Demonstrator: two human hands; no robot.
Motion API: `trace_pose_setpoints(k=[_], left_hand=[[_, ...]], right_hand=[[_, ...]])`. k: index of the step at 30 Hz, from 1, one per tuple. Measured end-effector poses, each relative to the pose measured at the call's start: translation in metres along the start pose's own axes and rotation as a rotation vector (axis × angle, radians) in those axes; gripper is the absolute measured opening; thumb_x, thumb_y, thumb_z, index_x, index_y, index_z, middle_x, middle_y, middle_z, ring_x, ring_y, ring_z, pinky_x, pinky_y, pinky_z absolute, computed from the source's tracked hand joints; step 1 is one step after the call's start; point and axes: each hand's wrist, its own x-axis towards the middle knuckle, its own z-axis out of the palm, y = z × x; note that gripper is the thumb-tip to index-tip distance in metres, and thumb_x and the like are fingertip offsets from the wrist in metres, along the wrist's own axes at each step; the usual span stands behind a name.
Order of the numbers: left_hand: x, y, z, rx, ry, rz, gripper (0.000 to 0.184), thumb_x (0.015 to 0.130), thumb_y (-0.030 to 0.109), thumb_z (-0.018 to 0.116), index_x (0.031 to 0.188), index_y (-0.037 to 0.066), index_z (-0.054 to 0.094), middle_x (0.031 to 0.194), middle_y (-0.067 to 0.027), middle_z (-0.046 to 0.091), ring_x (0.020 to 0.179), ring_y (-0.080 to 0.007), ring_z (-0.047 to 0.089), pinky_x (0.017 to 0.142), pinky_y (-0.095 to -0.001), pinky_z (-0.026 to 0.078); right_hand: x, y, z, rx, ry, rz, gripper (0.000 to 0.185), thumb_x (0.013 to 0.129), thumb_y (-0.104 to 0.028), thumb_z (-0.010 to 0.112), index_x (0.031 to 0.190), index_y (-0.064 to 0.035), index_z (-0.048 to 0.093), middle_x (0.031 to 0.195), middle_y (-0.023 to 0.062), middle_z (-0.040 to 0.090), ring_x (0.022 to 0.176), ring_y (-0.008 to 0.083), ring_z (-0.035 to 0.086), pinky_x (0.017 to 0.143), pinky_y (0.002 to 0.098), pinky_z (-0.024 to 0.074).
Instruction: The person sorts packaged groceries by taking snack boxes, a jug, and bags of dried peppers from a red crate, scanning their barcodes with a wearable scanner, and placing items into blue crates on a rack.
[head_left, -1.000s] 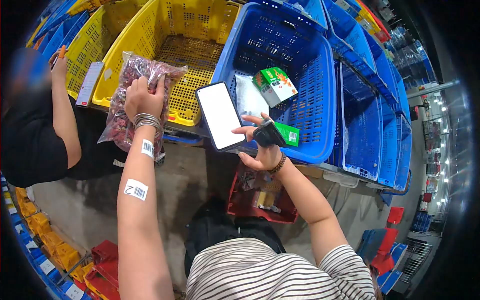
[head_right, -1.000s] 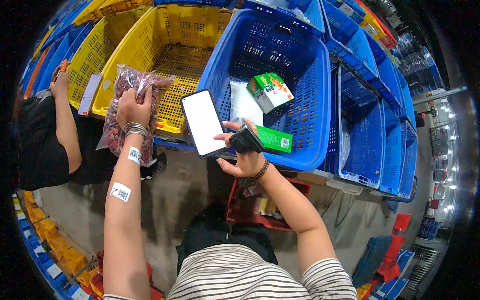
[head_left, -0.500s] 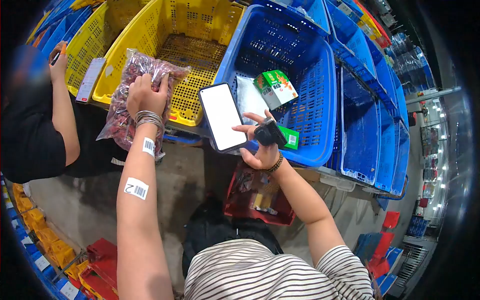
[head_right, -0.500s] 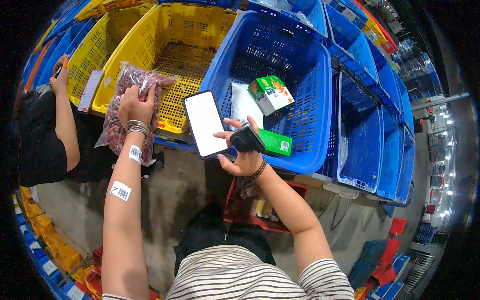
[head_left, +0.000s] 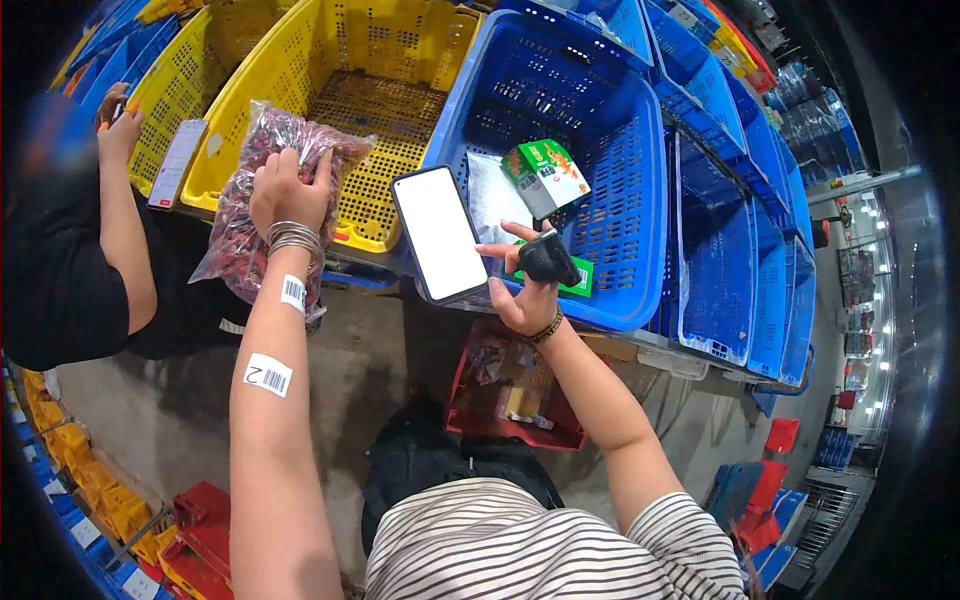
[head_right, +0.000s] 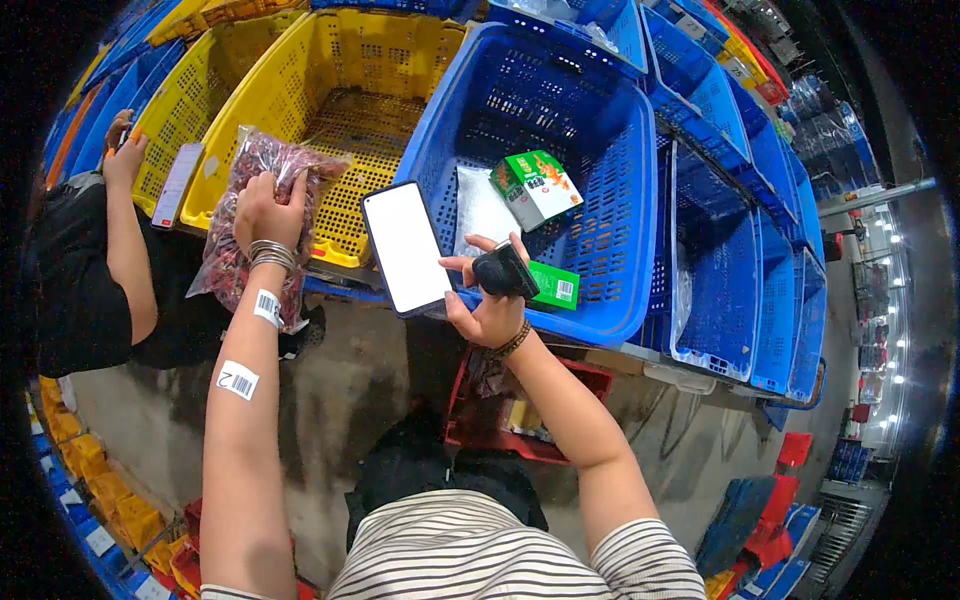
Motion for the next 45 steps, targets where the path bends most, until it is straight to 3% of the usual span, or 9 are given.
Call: trace_pose_setpoints(k=[2, 4, 7, 10, 11, 20, 23, 30, 45], left_hand=[[0.0, 0.0, 0.0, -0.001, 0.006, 0.005, 0.037, 0.075, 0.044, 0.066, 0.071, 0.01, 0.052, 0.076, -0.0059, 0.055, 0.076, -0.0259, 0.057, 0.062, -0.0402, 0.048], [0.0, 0.0, 0.0, 0.003, -0.001, 0.003, 0.037, 0.075, 0.044, 0.066, 0.071, 0.01, 0.053, 0.076, -0.0059, 0.055, 0.076, -0.0259, 0.057, 0.062, -0.04, 0.048], [0.0, 0.0, 0.0, -0.004, 0.001, 0.004, 0.036, 0.075, 0.044, 0.066, 0.071, 0.01, 0.053, 0.076, -0.0059, 0.056, 0.076, -0.0259, 0.057, 0.062, -0.0398, 0.048], [0.001, -0.001, 0.001, -0.002, 0.003, 0.01, 0.036, 0.075, 0.044, 0.066, 0.071, 0.011, 0.053, 0.076, -0.0059, 0.056, 0.077, -0.0258, 0.057, 0.063, -0.0398, 0.048], [0.0, -0.001, 0.001, 0.0, 0.001, 0.014, 0.036, 0.075, 0.044, 0.066, 0.071, 0.011, 0.053, 0.076, -0.0059, 0.056, 0.077, -0.0258, 0.058, 0.063, -0.0399, 0.048], [0.001, -0.001, 0.003, 0.003, -0.031, -0.004, 0.036, 0.075, 0.045, 0.065, 0.073, 0.011, 0.055, 0.078, -0.0062, 0.057, 0.078, -0.0256, 0.058, 0.063, -0.0398, 0.049], [0.002, 0.002, -0.001, 0.001, -0.06, -0.021, 0.036, 0.075, 0.045, 0.065, 0.073, 0.01, 0.056, 0.078, -0.0062, 0.057, 0.079, -0.0254, 0.059, 0.064, -0.0396, 0.049], [0.002, 0.001, 0.002, -0.012, -0.047, -0.007, 0.036, 0.075, 0.044, 0.065, 0.074, 0.01, 0.056, 0.078, -0.0067, 0.057, 0.078, -0.0256, 0.058, 0.064, -0.0396, 0.049], [0.002, 0.003, 0.001, 0.005, -0.073, -0.006, 0.035, 0.075, 0.044, 0.065, 0.075, 0.01, 0.055, 0.079, -0.0065, 0.058, 0.08, -0.0256, 0.058, 0.065, -0.0401, 0.049]], right_hand=[[0.002, -0.003, 0.0, -0.028, -0.025, 0.004, 0.027, 0.067, -0.024, 0.06, 0.091, -0.0127, 0.064, 0.067, -0.0012, 0.047, 0.107, 0.0268, 0.055, 0.104, 0.0528, 0.017], [0.005, -0.007, -0.001, -0.094, -0.102, 0.005, 0.028, 0.066, -0.025, 0.061, 0.092, -0.0132, 0.064, 0.068, -0.0013, 0.047, 0.107, 0.0267, 0.055, 0.105, 0.0523, 0.017], [0.002, -0.001, 0.001, -0.007, -0.067, -0.041, 0.028, 0.066, -0.026, 0.062, 0.091, -0.0125, 0.059, 0.077, -0.0015, 0.057, 0.11, 0.0279, 0.053, 0.105, 0.052, 0.0162], [0.008, -0.007, -0.002, 0.055, -0.203, -0.168, 0.03, 0.065, -0.027, 0.064, 0.087, -0.0124, 0.05, 0.095, -0.0005, 0.064, 0.113, 0.0296, 0.051, 0.105, 0.0522, 0.0145], [0.011, -0.009, -0.004, 0.037, -0.314, -0.175, 0.033, 0.065, -0.028, 0.065, 0.085, -0.0128, 0.043, 0.108, 0.0012, 0.064, 0.116, 0.0305, 0.049, 0.106, 0.052, 0.0128], [0.005, -0.007, -0.006, 0.15, -0.32, -0.17, 0.014, 0.056, -0.022, 0.058, 0.066, -0.0145, 0.052, 0.086, -0.0029, 0.067, 0.109, 0.0283, 0.056, 0.109, 0.0503, 0.0123], [0.001, -0.002, -0.007, 0.164, -0.233, -0.164, 0.017, 0.056, -0.021, 0.058, 0.071, -0.0147, 0.06, 0.085, -0.0026, 0.067, 0.108, 0.0276, 0.057, 0.108, 0.0503, 0.0138], [0.003, -0.004, -0.007, 0.147, -0.119, -0.144, 0.014, 0.061, -0.02, 0.056, 0.071, -0.0132, 0.049, 0.076, -0.0018, 0.063, 0.106, 0.026, 0.058, 0.107, 0.0507, 0.016], [-0.006, 0.006, -0.016, 0.016, -0.141, -0.106, 0.026, 0.065, -0.022, 0.059, 0.088, -0.013, 0.05, 0.097, -0.0005, 0.064, 0.108, 0.0268, 0.054, 0.102, 0.0535, 0.0212]])
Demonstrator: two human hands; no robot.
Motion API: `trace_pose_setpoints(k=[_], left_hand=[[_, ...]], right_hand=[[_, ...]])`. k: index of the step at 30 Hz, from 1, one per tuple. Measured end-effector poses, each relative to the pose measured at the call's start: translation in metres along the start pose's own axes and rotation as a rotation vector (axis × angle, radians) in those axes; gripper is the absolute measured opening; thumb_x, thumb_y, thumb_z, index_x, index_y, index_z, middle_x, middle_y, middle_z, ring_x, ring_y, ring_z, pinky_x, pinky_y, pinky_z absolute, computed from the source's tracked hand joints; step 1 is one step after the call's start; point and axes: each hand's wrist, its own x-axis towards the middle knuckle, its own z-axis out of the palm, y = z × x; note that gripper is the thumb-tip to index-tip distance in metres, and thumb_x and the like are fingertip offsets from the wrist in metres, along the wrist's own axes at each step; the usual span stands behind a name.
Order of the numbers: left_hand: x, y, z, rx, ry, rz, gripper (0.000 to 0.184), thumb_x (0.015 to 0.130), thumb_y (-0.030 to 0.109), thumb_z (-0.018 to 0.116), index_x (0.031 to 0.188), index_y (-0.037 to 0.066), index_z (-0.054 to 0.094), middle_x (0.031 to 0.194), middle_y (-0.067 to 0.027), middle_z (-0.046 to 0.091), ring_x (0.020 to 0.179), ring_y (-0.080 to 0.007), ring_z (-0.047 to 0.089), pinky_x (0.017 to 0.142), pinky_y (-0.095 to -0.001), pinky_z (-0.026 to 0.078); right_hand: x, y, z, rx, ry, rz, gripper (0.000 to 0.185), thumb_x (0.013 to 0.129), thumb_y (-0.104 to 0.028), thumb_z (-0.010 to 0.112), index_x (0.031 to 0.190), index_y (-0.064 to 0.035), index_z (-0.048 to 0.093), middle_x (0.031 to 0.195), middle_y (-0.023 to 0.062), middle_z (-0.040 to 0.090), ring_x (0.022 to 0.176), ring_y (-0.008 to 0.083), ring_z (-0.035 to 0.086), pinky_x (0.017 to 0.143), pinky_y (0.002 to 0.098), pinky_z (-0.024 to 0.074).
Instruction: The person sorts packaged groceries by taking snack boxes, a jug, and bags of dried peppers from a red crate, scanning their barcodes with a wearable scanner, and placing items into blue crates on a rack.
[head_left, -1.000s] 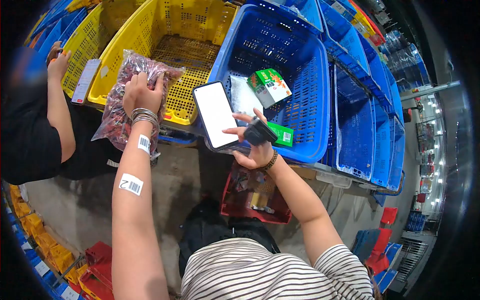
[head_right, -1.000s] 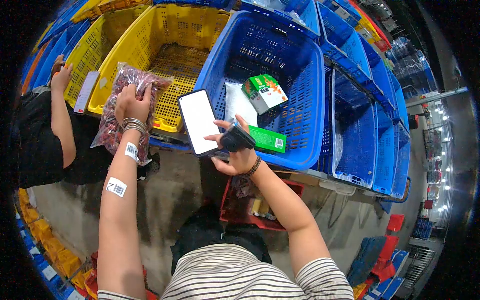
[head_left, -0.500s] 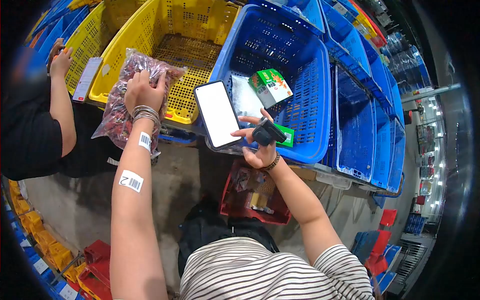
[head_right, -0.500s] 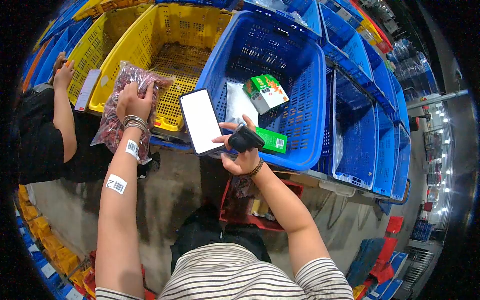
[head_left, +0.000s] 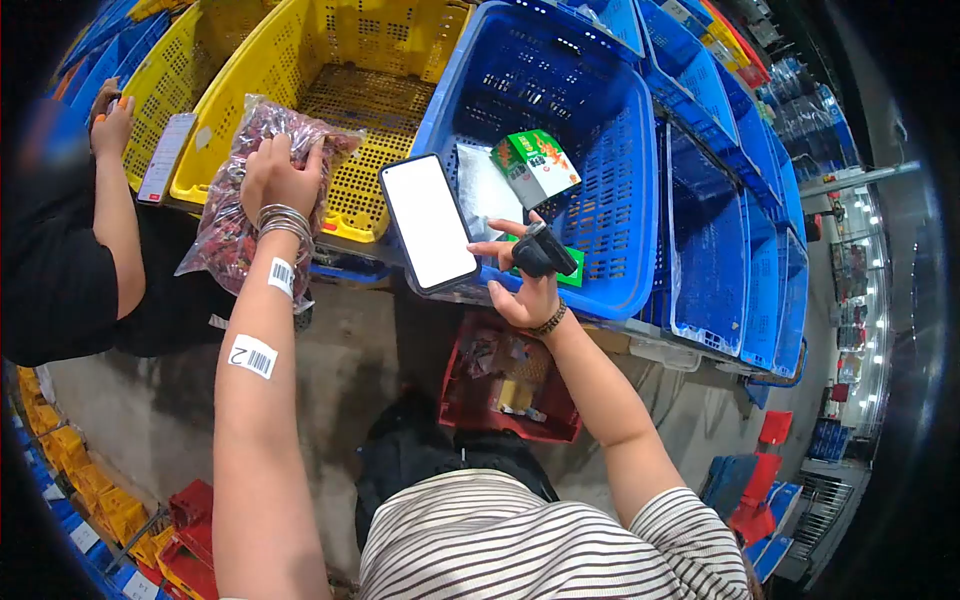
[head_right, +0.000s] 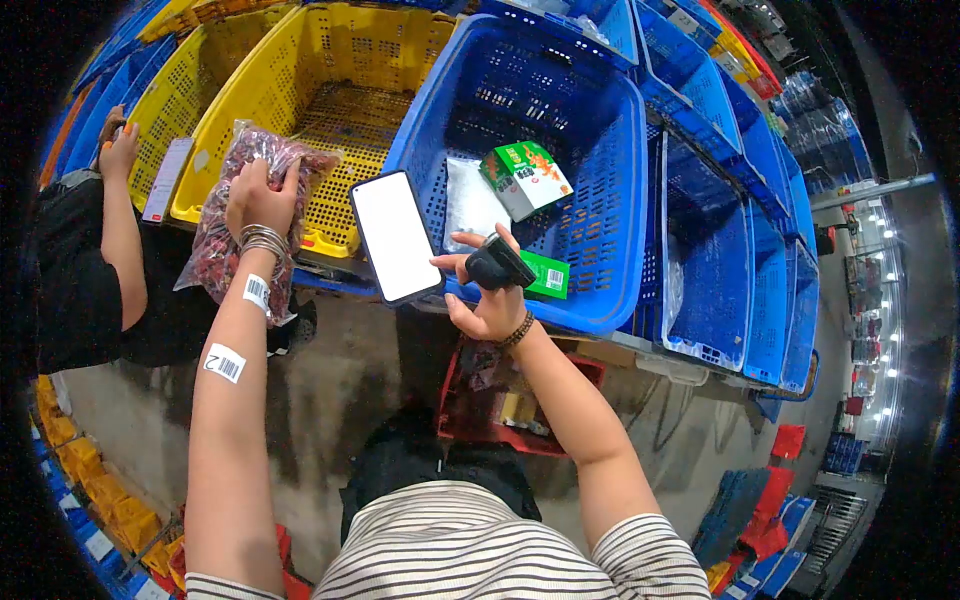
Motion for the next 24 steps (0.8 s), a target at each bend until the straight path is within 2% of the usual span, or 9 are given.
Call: trace_pose_setpoints(k=[5, 8, 11, 14, 17, 21, 24], left_hand=[[0.0, 0.001, -0.001, 0.001, -0.006, -0.009, 0.036, 0.075, 0.044, 0.065, 0.075, 0.01, 0.056, 0.08, -0.0065, 0.058, 0.08, -0.0258, 0.058, 0.065, -0.0399, 0.049], [0.001, 0.0, 0.0, -0.004, 0.002, 0.0, 0.036, 0.075, 0.044, 0.065, 0.075, 0.009, 0.056, 0.08, -0.0066, 0.059, 0.08, -0.0258, 0.058, 0.065, -0.0399, 0.049], [0.001, 0.0, 0.001, -0.014, -0.003, 0.003, 0.036, 0.075, 0.044, 0.065, 0.075, 0.009, 0.057, 0.079, -0.0067, 0.059, 0.08, -0.0259, 0.058, 0.065, -0.0399, 0.049], [0.001, 0.0, 0.002, -0.023, 0.004, 0.001, 0.036, 0.074, 0.044, 0.066, 0.074, 0.009, 0.057, 0.079, -0.0068, 0.059, 0.08, -0.0261, 0.058, 0.066, -0.0401, 0.049], [0.001, 0.0, 0.001, -0.025, -0.007, -0.005, 0.035, 0.074, 0.043, 0.066, 0.075, 0.009, 0.057, 0.08, -0.0069, 0.059, 0.08, -0.0262, 0.058, 0.066, -0.0403, 0.049], [0.002, 0.002, -0.002, -0.02, -0.039, -0.009, 0.035, 0.074, 0.043, 0.066, 0.076, 0.009, 0.057, 0.08, -0.0069, 0.059, 0.08, -0.0262, 0.058, 0.066, -0.0403, 0.048], [0.002, 0.001, -0.001, -0.026, -0.035, -0.007, 0.034, 0.074, 0.042, 0.067, 0.077, 0.009, 0.057, 0.08, -0.0069, 0.059, 0.08, -0.026, 0.058, 0.066, -0.0401, 0.049]], right_hand=[[0.006, -0.004, 0.0, 0.041, -0.004, 0.077, 0.034, 0.064, -0.024, 0.06, 0.096, -0.0129, 0.059, 0.091, 0.0, 0.059, 0.111, 0.0278, 0.052, 0.102, 0.0529, 0.0209], [0.009, -0.007, 0.0, 0.037, -0.1, 0.142, 0.032, 0.063, -0.025, 0.061, 0.093, -0.013, 0.059, 0.092, 0.0006, 0.059, 0.112, 0.0282, 0.051, 0.102, 0.0527, 0.0206], [0.008, -0.006, -0.002, -0.04, -0.124, 0.062, 0.024, 0.065, -0.023, 0.057, 0.082, -0.0108, 0.045, 0.113, 0.0055, 0.062, 0.116, 0.0321, 0.048, 0.105, 0.0501, 0.0179], [0.002, -0.002, -0.003, 0.079, -0.074, -0.045, 0.029, 0.063, -0.024, 0.063, 0.086, -0.0146, 0.048, 0.108, 0.0015, 0.063, 0.116, 0.0281, 0.049, 0.106, 0.0516, 0.0156], [0.007, -0.009, -0.005, 0.135, -0.237, -0.085, 0.033, 0.062, -0.025, 0.065, 0.087, -0.016, 0.046, 0.108, 0.0007, 0.064, 0.118, 0.0284, 0.048, 0.108, 0.0499, 0.0121], [0.011, -0.013, -0.004, 0.043, -0.3, -0.107, 0.035, 0.06, -0.024, 0.065, 0.088, -0.015, 0.045, 0.108, -0.0005, 0.063, 0.117, 0.0289, 0.05, 0.108, 0.0493, 0.0118], [0.005, -0.007, -0.002, 0.119, -0.146, -0.113, 0.032, 0.061, -0.022, 0.063, 0.086, -0.0146, 0.046, 0.103, 0.0005, 0.065, 0.114, 0.0286, 0.052, 0.106, 0.0512, 0.0164]])
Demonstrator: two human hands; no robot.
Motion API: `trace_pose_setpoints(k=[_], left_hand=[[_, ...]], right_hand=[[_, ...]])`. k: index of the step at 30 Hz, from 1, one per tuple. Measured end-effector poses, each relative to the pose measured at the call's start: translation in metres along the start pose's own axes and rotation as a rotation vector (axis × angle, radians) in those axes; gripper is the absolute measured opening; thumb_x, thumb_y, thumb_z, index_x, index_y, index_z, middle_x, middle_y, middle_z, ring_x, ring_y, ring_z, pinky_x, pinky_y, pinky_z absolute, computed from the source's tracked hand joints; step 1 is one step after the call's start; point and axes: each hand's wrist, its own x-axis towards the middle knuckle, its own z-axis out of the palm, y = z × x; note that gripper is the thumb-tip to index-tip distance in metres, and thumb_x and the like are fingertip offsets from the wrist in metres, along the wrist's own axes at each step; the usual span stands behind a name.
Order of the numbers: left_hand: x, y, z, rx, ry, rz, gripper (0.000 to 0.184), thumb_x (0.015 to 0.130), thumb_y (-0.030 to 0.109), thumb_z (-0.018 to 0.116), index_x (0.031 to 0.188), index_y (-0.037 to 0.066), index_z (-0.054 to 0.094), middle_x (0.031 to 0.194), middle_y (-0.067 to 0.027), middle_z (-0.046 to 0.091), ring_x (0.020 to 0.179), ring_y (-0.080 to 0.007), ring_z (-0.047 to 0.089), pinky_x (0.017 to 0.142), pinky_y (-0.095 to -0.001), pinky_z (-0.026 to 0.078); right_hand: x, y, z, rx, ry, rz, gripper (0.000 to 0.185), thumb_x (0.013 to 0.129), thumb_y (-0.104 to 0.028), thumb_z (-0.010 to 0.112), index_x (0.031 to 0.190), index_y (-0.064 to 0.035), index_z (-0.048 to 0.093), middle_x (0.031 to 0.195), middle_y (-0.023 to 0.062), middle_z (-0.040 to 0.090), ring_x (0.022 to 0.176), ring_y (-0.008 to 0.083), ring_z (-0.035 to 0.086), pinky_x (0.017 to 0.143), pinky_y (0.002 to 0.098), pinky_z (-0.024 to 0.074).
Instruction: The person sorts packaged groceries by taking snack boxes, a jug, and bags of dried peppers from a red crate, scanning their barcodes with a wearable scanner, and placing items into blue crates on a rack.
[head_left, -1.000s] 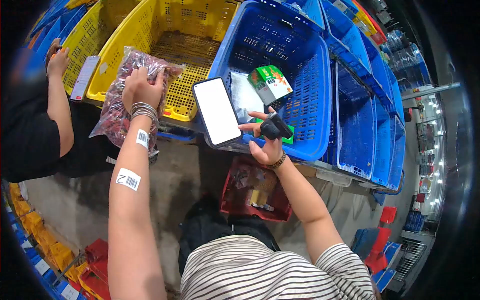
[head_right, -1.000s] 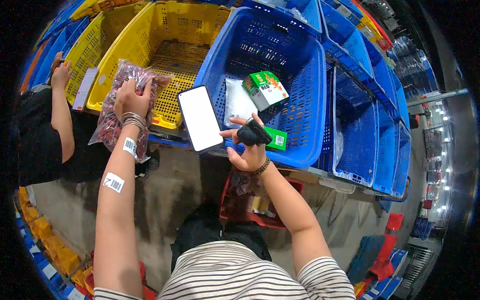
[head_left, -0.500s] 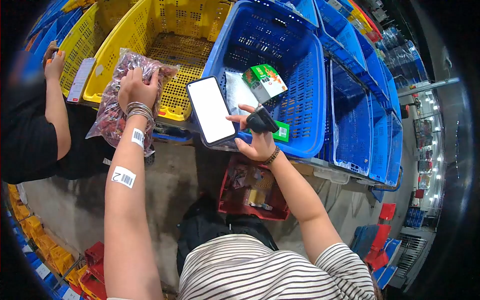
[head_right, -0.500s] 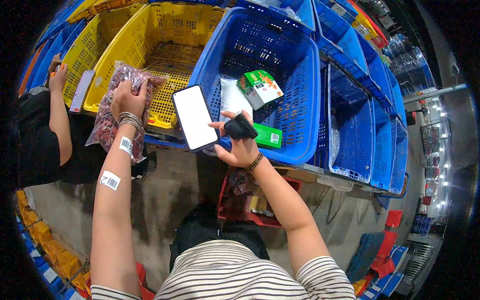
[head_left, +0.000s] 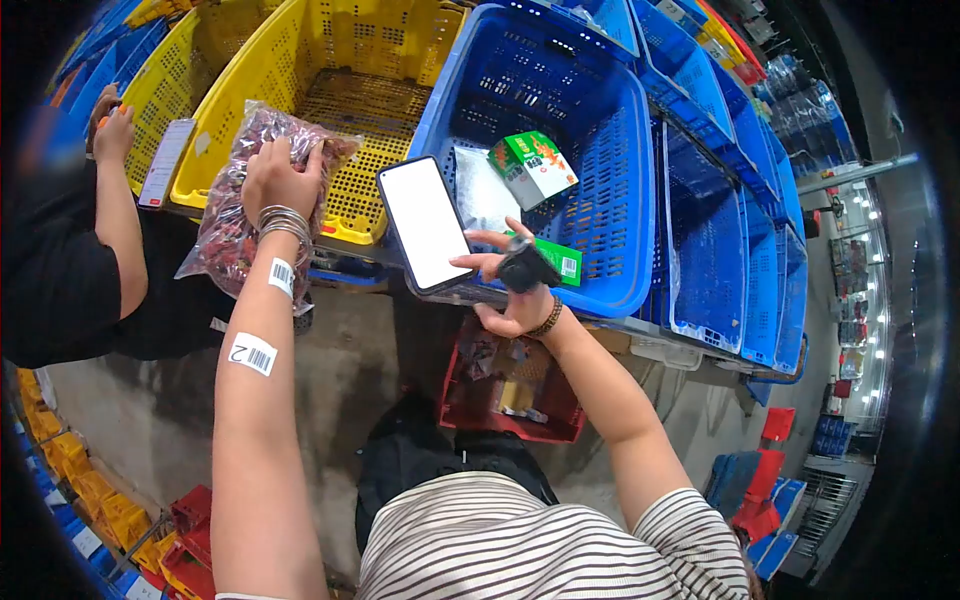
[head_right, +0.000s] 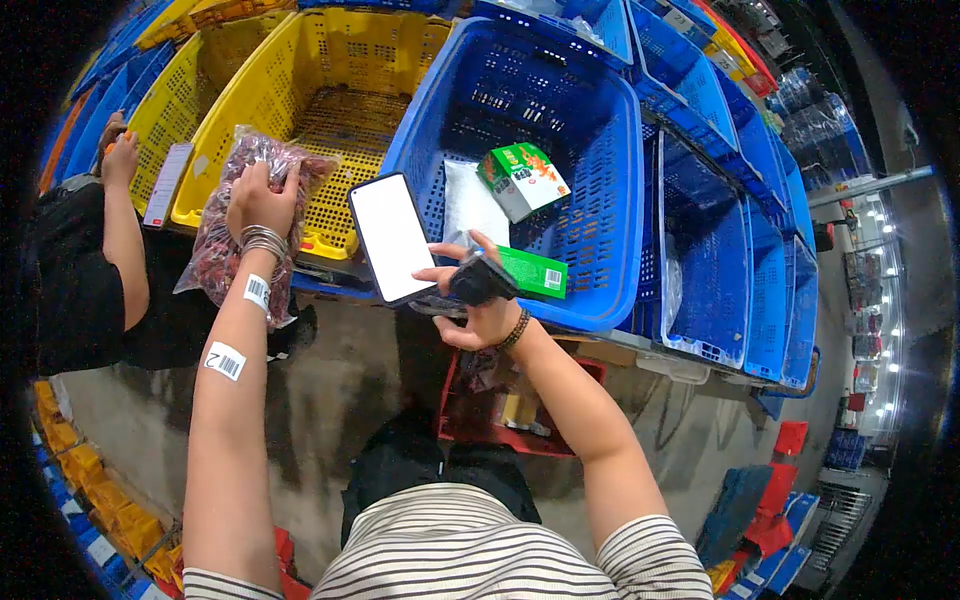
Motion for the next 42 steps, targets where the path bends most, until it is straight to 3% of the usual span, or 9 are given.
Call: trace_pose_setpoints(k=[4, 10, 13, 19, 29, 38, 42], left_hand=[[0.0, 0.0, 0.001, 0.008, -0.004, 0.0, 0.035, 0.074, 0.043, 0.066, 0.077, 0.009, 0.057, 0.08, -0.0069, 0.059, 0.08, -0.0257, 0.059, 0.066, -0.04, 0.049], [0.001, 0.001, 0.0, 0.017, 0.003, 0.0, 0.036, 0.075, 0.044, 0.065, 0.076, 0.009, 0.057, 0.08, -0.0072, 0.059, 0.08, -0.0258, 0.059, 0.066, -0.0397, 0.049], [0.0, 0.001, 0.0, 0.024, 0.01, 0.006, 0.036, 0.075, 0.044, 0.064, 0.076, 0.009, 0.057, 0.08, -0.0073, 0.059, 0.08, -0.0259, 0.059, 0.066, -0.0395, 0.049], [0.001, 0.0, 0.002, 0.015, 0.013, 0.005, 0.036, 0.075, 0.044, 0.064, 0.075, 0.009, 0.057, 0.08, -0.0074, 0.059, 0.08, -0.0257, 0.058, 0.066, -0.0394, 0.049], [0.001, 0.0, 0.002, -0.017, 0.005, 0.011, 0.039, 0.077, 0.045, 0.062, 0.072, 0.007, 0.053, 0.081, -0.0093, 0.059, 0.081, -0.0293, 0.057, 0.066, -0.0427, 0.046], [0.002, 0.0, 0.003, 0.028, 0.001, 0.016, 0.034, 0.075, 0.042, 0.065, 0.075, 0.009, 0.056, 0.08, -0.0067, 0.059, 0.079, -0.0259, 0.058, 0.067, -0.0398, 0.049], [0.002, -0.001, 0.007, 0.042, 0.011, 0.013, 0.036, 0.076, 0.045, 0.063, 0.075, 0.009, 0.057, 0.08, -0.0074, 0.06, 0.079, -0.027, 0.058, 0.066, -0.0402, 0.048]], right_hand=[[-0.009, 0.006, -0.001, 0.027, 0.125, 0.077, 0.026, 0.059, -0.017, 0.056, 0.076, -0.0128, 0.037, 0.092, 0.0047, 0.068, 0.109, 0.0297, 0.055, 0.102, 0.0539, 0.0218], [-0.008, 0.004, 0.0, -0.073, 0.109, 0.023, 0.023, 0.06, -0.017, 0.055, 0.077, -0.0127, 0.039, 0.088, 0.0037, 0.068, 0.108, 0.0279, 0.056, 0.1, 0.0539, 0.026], [-0.009, 0.007, 0.006, -0.047, 0.208, 0.037, 0.023, 0.061, -0.02, 0.059, 0.083, -0.0138, 0.057, 0.075, -0.0007, 0.062, 0.098, 0.0232, 0.06, 0.098, 0.0521, 0.0291], [-0.01, 0.008, 0.0, 0.105, 0.291, 0.151, 0.023, 0.063, -0.018, 0.055, 0.085, -0.0111, 0.052, 0.085, 0.0013, 0.066, 0.099, 0.0256, 0.058, 0.097, 0.0495, 0.0299], [-0.013, 0.015, 0.002, 0.107, 0.309, 0.112, 0.023, 0.065, -0.013, 0.053, 0.081, -0.0113, 0.037, 0.094, 0.0058, 0.067, 0.101, 0.029, 0.057, 0.095, 0.0494, 0.0319], [-0.013, 0.014, 0.0, 0.092, 0.286, 0.122, 0.023, 0.064, -0.013, 0.052, 0.082, -0.0104, 0.038, 0.096, 0.0077, 0.066, 0.099, 0.0286, 0.057, 0.095, 0.0484, 0.0327], [-0.011, 0.015, 0.005, 0.165, 0.398, 0.127, 0.022, 0.064, -0.012, 0.052, 0.081, -0.0094, 0.038, 0.097, 0.0091, 0.066, 0.099, 0.0284, 0.056, 0.094, 0.0476, 0.0338]])
